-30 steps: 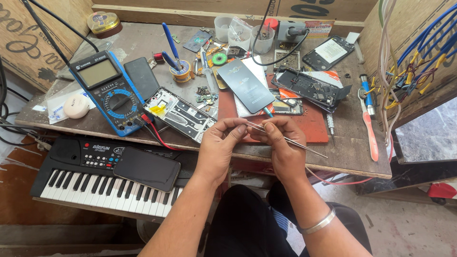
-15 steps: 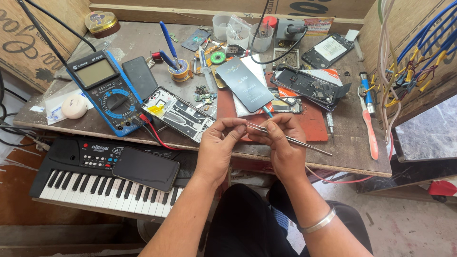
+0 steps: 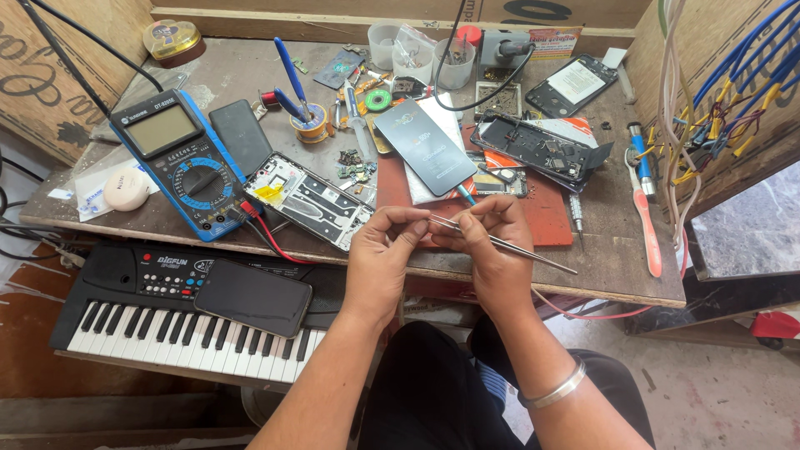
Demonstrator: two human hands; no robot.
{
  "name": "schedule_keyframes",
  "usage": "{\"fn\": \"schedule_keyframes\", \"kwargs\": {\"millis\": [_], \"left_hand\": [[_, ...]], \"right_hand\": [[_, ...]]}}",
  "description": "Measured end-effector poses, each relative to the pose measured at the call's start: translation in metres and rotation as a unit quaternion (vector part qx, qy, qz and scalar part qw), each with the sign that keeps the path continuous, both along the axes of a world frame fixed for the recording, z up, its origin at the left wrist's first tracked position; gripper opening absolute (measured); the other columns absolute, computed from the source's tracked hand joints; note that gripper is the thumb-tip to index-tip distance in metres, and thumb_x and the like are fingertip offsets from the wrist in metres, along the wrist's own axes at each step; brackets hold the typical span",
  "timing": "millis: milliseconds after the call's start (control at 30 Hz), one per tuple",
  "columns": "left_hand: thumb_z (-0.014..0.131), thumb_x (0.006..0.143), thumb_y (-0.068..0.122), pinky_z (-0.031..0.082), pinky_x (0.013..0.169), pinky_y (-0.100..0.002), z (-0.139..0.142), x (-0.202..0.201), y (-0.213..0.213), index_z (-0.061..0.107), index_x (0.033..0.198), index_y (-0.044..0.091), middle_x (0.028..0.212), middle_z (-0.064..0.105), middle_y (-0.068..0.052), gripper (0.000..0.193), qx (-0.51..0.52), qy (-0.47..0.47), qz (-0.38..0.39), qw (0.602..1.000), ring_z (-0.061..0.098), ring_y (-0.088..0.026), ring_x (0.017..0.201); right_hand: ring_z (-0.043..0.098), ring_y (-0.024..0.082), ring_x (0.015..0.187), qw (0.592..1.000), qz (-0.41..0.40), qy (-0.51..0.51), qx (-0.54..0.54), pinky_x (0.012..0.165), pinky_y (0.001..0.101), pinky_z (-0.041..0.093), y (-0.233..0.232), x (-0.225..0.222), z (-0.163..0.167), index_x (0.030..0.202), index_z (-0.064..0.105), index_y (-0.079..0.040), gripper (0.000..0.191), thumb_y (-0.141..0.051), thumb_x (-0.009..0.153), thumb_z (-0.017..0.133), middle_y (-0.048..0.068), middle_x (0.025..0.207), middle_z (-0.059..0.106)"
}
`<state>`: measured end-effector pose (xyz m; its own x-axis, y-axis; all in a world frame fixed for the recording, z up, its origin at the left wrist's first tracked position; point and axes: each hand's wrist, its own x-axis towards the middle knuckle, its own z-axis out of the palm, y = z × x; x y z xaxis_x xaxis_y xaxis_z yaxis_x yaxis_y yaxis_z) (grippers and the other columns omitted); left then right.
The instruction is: The person holds a disassembled phone frame and works on its internal components with tweezers, prying and repositioning small parts inside the chassis. They set the phone down on the cluttered workbench and continue manipulating small components with the tweezers.
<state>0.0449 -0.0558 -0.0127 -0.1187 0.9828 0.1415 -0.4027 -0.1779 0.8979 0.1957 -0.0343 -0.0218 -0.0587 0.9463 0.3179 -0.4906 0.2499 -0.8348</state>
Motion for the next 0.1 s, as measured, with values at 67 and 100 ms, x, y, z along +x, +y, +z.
{"fn": "schedule_keyframes", "kwargs": {"millis": [67, 100], "left_hand": [[0.069, 0.098, 0.002, 0.058, 0.086, -0.028, -0.005, 0.0014, 0.0007, 0.072, 0.106, 0.002, 0.104, 0.071, -0.009, 0.008, 0.025, 0.025, 0.02, 0.999, 0.068, -0.013, 0.091], [0.069, 0.099, 0.001, 0.059, 0.087, -0.029, -0.0076, 0.0018, 0.0009, 0.073, 0.106, 0.002, 0.108, 0.068, -0.009, 0.008, 0.04, 0.044, 0.034, 0.998, 0.069, -0.014, 0.093]], "right_hand": [[0.075, 0.027, 0.097, 1.0, -0.003, -0.005, -0.005, 0.086, 0.0424, 0.065, 0.0004, 0.0003, -0.0012, 0.113, 0.047, 0.001, 0.017, -0.004, 0.104, 0.06, 0.015, 0.101, 0.067], [0.075, 0.027, 0.097, 1.0, -0.004, -0.008, -0.007, 0.087, 0.0424, 0.065, 0.0004, 0.0004, -0.0018, 0.113, 0.048, 0.001, 0.016, -0.004, 0.104, 0.061, 0.015, 0.102, 0.067]]}}
